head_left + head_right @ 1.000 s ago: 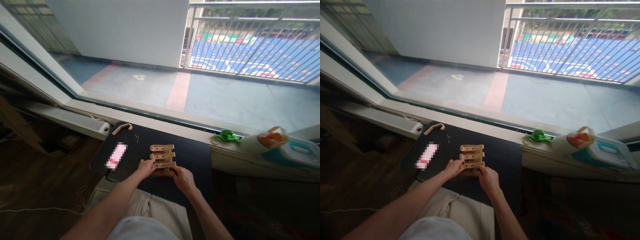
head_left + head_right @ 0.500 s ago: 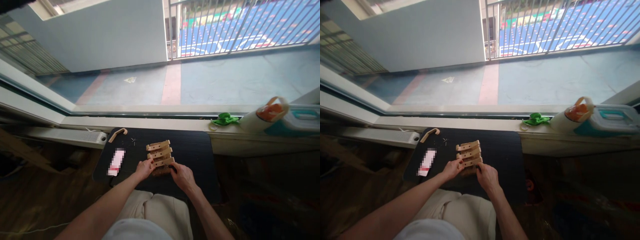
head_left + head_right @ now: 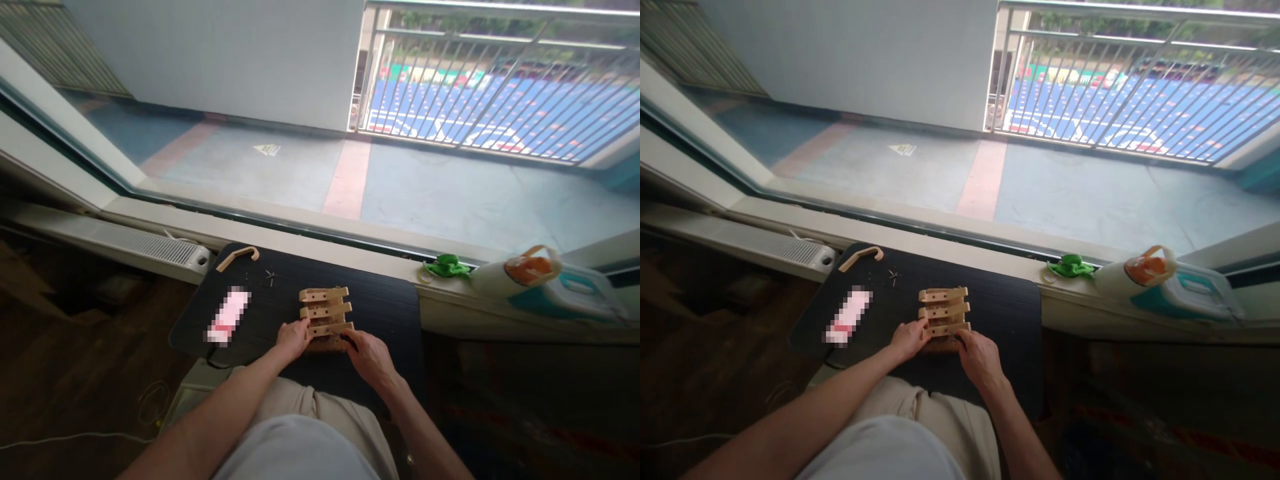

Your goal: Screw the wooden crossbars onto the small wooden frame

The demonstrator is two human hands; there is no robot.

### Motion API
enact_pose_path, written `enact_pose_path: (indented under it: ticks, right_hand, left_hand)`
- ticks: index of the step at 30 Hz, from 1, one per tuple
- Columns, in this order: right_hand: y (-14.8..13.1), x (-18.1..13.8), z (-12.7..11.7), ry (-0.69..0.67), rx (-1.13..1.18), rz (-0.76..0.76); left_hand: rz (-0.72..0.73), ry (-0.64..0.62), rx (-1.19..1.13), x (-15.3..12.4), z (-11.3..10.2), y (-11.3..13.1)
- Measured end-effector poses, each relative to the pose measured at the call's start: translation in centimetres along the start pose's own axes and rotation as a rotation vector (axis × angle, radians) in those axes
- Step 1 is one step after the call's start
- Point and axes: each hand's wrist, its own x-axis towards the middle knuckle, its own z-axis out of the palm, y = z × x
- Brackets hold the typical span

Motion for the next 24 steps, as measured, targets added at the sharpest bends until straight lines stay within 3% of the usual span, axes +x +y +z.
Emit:
enact_pose_path:
  ticks: [24]
  right_hand:
    - [-2.6,2.2,-1.4,-0.150,-0.120,-0.056]
  left_hand:
    - [0.018,-0.011,-0.033,-0.2,-0.2,0.0]
